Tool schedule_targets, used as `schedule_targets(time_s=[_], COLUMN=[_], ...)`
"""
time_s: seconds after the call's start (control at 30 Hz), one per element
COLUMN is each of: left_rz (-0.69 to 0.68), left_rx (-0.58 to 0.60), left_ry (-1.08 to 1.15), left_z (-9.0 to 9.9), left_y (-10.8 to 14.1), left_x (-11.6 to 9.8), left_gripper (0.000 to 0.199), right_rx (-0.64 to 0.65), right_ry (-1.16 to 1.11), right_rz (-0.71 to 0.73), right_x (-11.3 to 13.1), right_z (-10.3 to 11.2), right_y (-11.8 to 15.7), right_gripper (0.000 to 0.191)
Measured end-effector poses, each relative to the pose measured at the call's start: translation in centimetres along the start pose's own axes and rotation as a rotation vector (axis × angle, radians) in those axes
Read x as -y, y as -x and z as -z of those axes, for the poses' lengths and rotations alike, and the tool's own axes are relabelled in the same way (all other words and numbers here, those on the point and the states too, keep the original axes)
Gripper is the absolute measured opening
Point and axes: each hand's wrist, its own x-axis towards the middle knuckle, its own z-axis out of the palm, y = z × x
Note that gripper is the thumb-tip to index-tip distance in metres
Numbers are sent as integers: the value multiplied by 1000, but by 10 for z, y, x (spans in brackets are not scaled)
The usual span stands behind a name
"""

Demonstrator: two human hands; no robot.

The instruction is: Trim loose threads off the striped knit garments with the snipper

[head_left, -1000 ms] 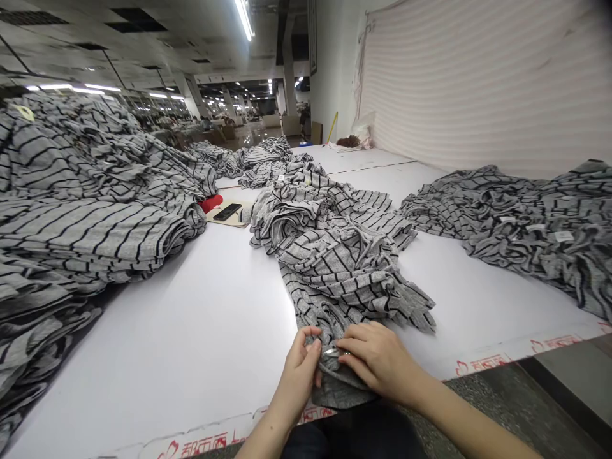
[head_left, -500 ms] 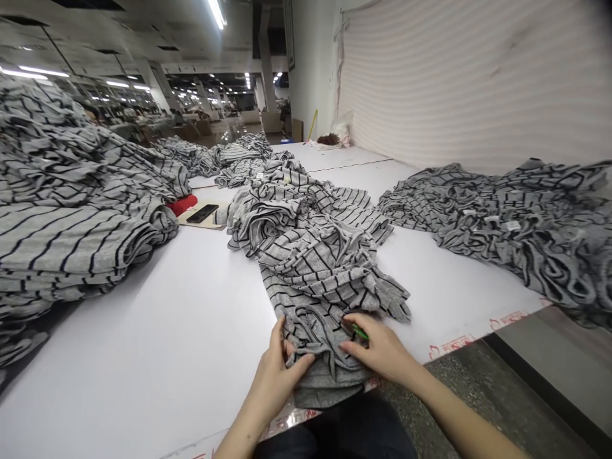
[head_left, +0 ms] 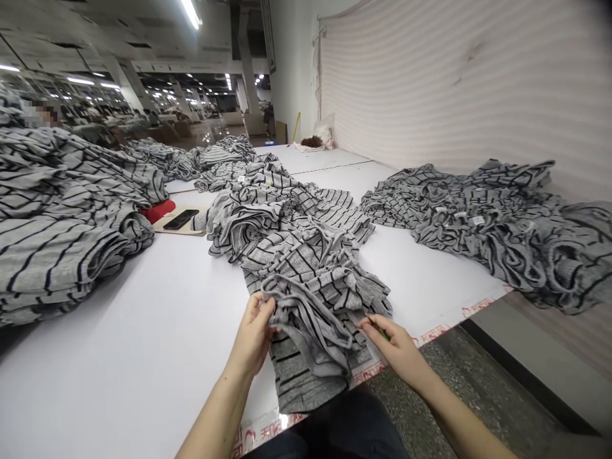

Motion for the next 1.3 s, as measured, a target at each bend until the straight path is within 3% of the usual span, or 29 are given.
schedule_targets(time_s=[0.1, 0.17, 0.3, 0.4, 0.57, 0.7, 0.77, 0.9, 0.97, 1.07, 1.3], left_rz=[-67, -70, -38, -37, -72, -132, -176, -343, -435, -421, -345], left_rx=[-43, -60, -56, -35, -46, -83, -126, -273, -203, 40, 172], left_ry=[33, 26, -14, -45, -108, -190, -245, -424, -642, -876, -1022], left_z=[-6, -7, 1, 12, 20, 21, 23, 27, 25, 17, -1], left_y=[-21, -36, -48, -40, -28, -29, -23, 13, 34, 53, 35], left_x=[4, 17, 40, 40, 38, 43, 42, 39, 41, 49, 51], left_gripper=[31, 33, 35, 34, 33, 31, 33, 29, 12, 9, 18], right_rx=[-59, 25, 245, 225, 27, 96, 87, 30, 9, 13, 27], right_ry=[-36, -61, -21, 18, -27, 81, 111, 44, 1, -63, -205], right_rz=[-23, 15, 227, 294, 238, 316, 292, 203, 162, 132, 91], right_x=[6, 15, 27, 26, 23, 23, 19, 7, 4, 5, 19], right_z=[-7, -21, -54, -61, -54, -73, -84, -87, -83, -79, -68], right_y=[18, 28, 37, 32, 15, 4, -1, -15, -20, -22, -5], right_gripper=[34, 30, 18, 18, 16, 20, 9, 24, 27, 29, 27])
